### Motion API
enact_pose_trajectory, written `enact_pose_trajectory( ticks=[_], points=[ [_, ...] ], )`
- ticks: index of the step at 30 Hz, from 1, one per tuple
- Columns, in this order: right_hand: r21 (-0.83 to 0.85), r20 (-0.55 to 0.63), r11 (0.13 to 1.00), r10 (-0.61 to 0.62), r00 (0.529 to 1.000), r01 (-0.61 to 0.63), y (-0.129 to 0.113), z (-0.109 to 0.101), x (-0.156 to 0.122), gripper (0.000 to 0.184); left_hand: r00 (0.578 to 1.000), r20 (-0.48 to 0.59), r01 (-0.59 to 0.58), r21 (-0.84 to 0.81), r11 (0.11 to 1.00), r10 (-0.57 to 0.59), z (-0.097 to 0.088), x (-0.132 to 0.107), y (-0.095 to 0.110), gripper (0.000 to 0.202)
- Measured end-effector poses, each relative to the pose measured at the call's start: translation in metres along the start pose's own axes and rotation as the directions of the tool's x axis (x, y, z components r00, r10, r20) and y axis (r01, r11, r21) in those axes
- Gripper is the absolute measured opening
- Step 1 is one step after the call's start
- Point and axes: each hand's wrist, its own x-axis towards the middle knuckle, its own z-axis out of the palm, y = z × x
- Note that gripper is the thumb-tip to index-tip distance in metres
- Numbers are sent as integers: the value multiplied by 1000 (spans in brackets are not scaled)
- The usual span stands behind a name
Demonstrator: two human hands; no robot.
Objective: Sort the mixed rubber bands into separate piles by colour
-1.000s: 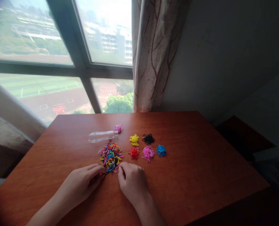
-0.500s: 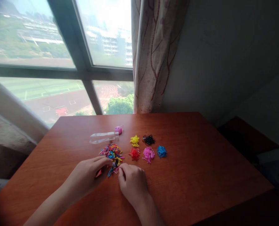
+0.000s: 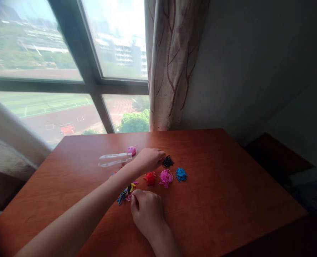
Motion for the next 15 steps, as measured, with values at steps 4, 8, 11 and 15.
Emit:
enact_pose_trajectory(
  ticks=[4,8,11,15],
  points=[
    [4,-12,1000,-16,1000,16,0,0,-1,16,998,58,32,26,999,-33,7,18,-8,33],
    [2,-26,999,-32,999,32,0,0,0,15,991,80,103,48,993,-107,12,24,-20,34],
    [-2,-28,999,-37,999,37,0,0,1,15,983,92,157,52,986,-161,14,25,-25,33],
    [0,-34,999,-39,999,39,0,0,1,16,976,113,184,34,982,-187,17,27,-20,33]
  ],
)
